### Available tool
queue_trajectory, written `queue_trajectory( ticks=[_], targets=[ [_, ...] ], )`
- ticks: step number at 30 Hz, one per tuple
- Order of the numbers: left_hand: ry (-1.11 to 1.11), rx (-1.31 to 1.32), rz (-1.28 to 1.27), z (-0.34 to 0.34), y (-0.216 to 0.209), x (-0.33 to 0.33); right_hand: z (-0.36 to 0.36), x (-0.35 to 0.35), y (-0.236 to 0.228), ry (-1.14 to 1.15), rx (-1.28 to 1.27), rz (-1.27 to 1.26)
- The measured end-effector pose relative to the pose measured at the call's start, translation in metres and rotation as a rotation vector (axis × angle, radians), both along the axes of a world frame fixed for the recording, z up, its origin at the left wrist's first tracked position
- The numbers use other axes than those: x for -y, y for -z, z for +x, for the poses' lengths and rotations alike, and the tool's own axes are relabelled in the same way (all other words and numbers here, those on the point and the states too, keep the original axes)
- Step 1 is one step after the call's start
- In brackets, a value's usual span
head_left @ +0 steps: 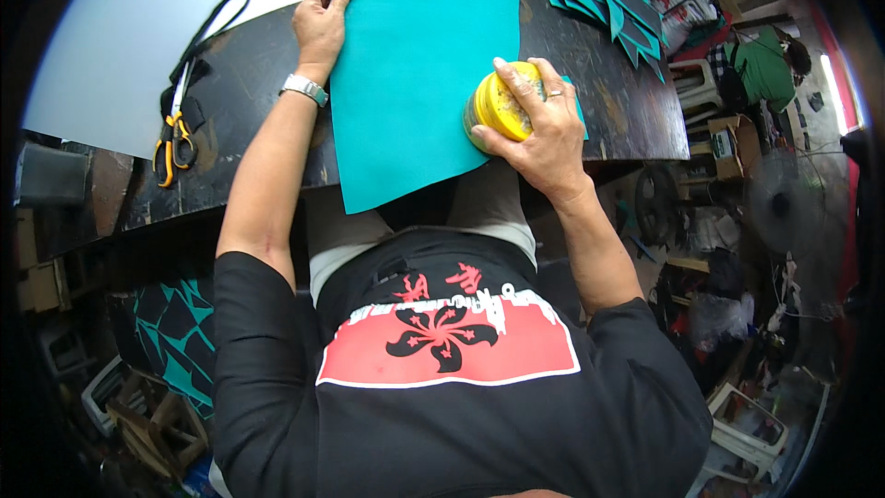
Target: The person repeatedly rubs the surface of teal paper sheets with a yellow round tool. They pick up sheets from a stack, place them on the table, rub them, then set them aside. The action is repeated for multiple sheets.
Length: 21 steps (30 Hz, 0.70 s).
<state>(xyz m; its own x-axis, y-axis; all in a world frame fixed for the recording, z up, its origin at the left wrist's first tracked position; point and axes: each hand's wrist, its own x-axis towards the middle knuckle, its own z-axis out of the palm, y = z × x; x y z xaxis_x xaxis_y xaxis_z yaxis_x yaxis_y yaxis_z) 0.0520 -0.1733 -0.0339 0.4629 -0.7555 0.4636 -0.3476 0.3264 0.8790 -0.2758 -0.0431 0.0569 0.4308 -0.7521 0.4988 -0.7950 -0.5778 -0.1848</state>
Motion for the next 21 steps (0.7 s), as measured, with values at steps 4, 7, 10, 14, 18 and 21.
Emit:
queue_trajectory(
  ticks=[4, 7, 10, 14, 18, 21],
  targets=[
    [-0.075, 0.154, -0.162, 0.008, -0.012, 0.019, 0.025, 0.049, 0.009, 0.055, 0.011, -0.054],
    [-0.013, 0.518, -0.088, 0.032, -0.015, 0.025, 0.030, 0.091, 0.014, 0.125, -0.007, -0.066],
    [0.217, 1.113, 0.274, 0.059, -0.005, 0.009, 0.035, 0.108, 0.013, 0.166, -0.071, -0.026],
    [0.260, 1.280, 0.454, 0.067, 0.016, 0.000, 0.086, 0.088, 0.008, 0.135, -0.076, -0.090],
    [0.261, 1.346, 0.315, 0.077, 0.024, 0.003, 0.187, 0.054, 0.017, -0.152, 0.087, 0.011],
    [0.297, 1.380, 0.254, 0.085, 0.027, 0.008, 0.204, 0.053, 0.021, -0.209, 0.112, -0.028]
  ],
)
